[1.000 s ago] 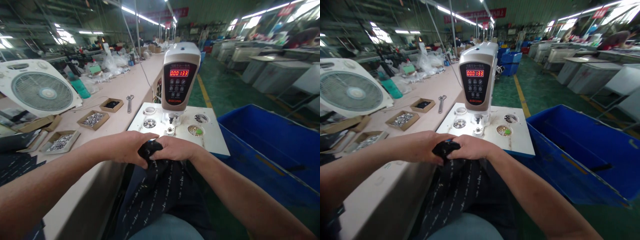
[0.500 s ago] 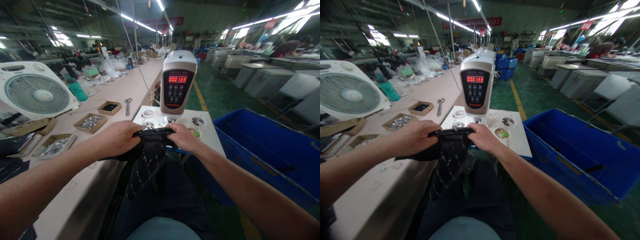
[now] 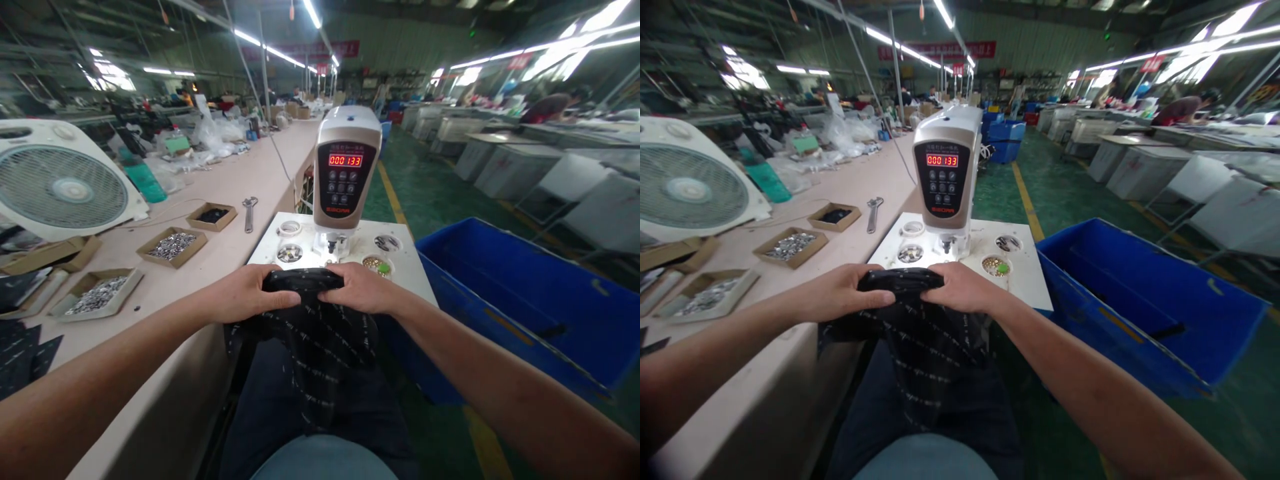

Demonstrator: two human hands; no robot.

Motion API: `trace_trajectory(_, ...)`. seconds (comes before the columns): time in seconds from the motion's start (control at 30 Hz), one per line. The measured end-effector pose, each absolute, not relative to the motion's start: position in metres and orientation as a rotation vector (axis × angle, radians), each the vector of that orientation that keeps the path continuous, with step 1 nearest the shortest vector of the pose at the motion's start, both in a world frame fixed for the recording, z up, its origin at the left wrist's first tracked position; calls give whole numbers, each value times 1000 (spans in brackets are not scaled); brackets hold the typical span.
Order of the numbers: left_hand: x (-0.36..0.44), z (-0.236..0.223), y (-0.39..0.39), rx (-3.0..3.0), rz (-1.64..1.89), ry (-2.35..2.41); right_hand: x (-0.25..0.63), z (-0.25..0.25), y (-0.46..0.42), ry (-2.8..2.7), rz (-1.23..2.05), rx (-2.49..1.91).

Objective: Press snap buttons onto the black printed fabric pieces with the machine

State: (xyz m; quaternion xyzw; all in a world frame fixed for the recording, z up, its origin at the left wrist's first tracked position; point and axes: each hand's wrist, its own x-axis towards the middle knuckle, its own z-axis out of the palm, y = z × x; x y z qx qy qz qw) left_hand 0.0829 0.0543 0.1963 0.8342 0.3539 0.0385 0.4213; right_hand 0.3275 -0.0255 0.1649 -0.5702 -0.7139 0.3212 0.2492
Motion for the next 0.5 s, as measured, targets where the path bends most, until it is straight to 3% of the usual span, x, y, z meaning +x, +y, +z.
trace_trajectory(0.17, 80, 185, 59, 2244, -43, 867, 326, 156, -24, -1858, 1116, -1397)
trace_trajectory(0.5, 90, 196, 39, 2530, 69, 1004, 307, 147, -21, -1850, 1114, -1344)
